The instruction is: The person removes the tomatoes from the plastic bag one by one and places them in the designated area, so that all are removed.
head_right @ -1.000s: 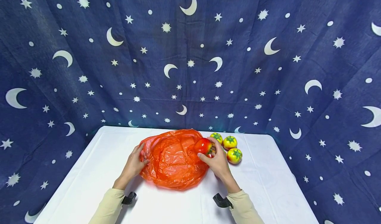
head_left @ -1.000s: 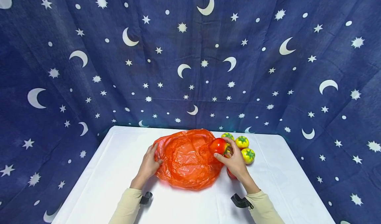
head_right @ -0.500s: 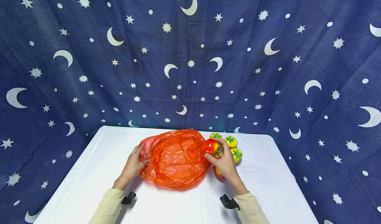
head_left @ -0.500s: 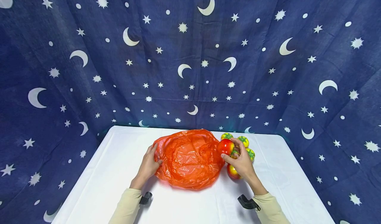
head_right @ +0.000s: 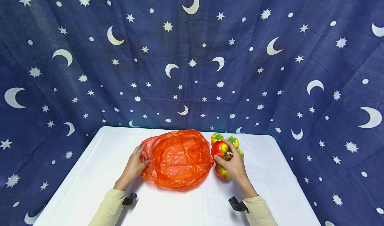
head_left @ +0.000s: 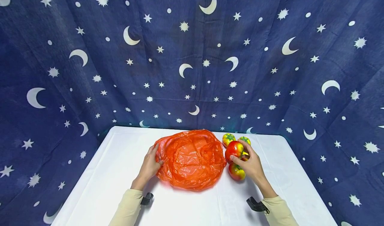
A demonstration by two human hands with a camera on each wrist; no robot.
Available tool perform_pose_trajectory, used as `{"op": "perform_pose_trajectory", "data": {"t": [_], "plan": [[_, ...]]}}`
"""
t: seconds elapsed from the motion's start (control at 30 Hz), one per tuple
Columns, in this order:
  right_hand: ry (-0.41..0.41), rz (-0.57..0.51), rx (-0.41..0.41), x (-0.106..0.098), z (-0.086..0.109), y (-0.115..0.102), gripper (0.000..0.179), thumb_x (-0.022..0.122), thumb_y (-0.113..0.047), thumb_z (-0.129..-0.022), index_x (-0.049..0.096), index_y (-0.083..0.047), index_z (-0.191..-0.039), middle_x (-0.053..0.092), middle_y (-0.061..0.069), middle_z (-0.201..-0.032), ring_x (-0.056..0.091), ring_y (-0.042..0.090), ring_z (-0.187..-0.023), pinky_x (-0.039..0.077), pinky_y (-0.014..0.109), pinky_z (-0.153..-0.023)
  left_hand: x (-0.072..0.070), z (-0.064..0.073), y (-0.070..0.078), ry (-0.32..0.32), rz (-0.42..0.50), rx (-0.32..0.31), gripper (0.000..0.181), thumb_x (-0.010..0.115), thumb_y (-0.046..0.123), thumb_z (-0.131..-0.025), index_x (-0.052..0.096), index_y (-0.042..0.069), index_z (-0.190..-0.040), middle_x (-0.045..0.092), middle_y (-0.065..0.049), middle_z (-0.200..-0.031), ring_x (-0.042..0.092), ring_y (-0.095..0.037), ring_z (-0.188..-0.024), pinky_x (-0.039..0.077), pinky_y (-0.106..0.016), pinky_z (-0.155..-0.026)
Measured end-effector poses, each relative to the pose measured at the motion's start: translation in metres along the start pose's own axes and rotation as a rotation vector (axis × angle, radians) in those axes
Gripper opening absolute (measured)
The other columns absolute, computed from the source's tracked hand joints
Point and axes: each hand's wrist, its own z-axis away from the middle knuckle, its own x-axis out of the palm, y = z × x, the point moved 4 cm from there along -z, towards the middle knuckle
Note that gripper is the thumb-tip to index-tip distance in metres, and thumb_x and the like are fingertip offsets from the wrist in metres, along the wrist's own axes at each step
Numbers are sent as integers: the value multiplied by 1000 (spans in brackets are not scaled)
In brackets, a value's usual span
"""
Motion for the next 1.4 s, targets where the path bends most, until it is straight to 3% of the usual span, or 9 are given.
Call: {"op": "perform_pose_trajectory", "data": {"t": [0.27, 0.43, 0.57, 0.87, 0.97, 1.2, 1.4], "plan": [[3, -9, 42, -10, 1, 7, 73, 78, -32, -83, 43, -20, -146, 48, 11, -144, 54, 33, -123, 48, 16, -94, 0, 0, -1, 0, -13, 1, 83, 76, -3, -76, 36, -6, -148, 40, -25, -149, 44, -47, -135, 37, -56, -112], [14, 26, 50, -14, 5, 12, 75, 78, -33, -83, 42, -22, -148, 46, 12, -147, 52, 34, -124, 51, 34, -101, 1, 0, -1, -7, -6, -3, 82, 76, -4, -76, 36, -5, -148, 39, -25, -149, 43, -47, -135, 37, -57, -113], [16, 16, 66, -18, 7, 15, 78, 78, -33, -83, 39, -21, -149, 45, 15, -147, 49, 35, -128, 45, 51, -107, 1, 1, -1, -12, -2, -7, 82, 76, -3, -76, 36, -5, -148, 38, -25, -150, 43, -47, -136, 36, -56, -113], [35, -10, 62, -25, 9, 20, 78, 79, -31, -81, 38, -14, -145, 47, 18, -144, 46, 38, -132, 40, 55, -111, 2, 0, -2, -14, 3, -13, 83, 76, -4, -76, 35, -5, -148, 40, -26, -148, 43, -47, -135, 36, -56, -113], [55, 31, 69, -27, 12, 24, 78, 80, -34, -81, 40, -15, -145, 50, 16, -142, 50, 34, -128, 44, 49, -106, 2, 0, -2, -12, 1, -7, 83, 76, -3, -76, 35, -5, -148, 41, -26, -147, 43, -47, -135, 36, -56, -114], [71, 76, 99, -34, 17, 36, 81, 79, -42, -80, 41, -16, -147, 49, 13, -143, 50, 30, -125, 40, 9, -85, 2, 0, -2, -15, -4, -9, 83, 76, -2, -76, 36, -5, -149, 40, -26, -147, 43, -47, -135, 37, -56, -113], [89, 86, 69, -37, 22, 46, 78, 80, -36, -81, 43, -12, -146, 45, 18, -146, 50, 32, -125, 37, 4, -81, 2, 0, -2, -22, -9, -20, 83, 77, -2, -76, 35, -5, -149, 40, -26, -148, 43, -47, -135, 36, -56, -113]]}}
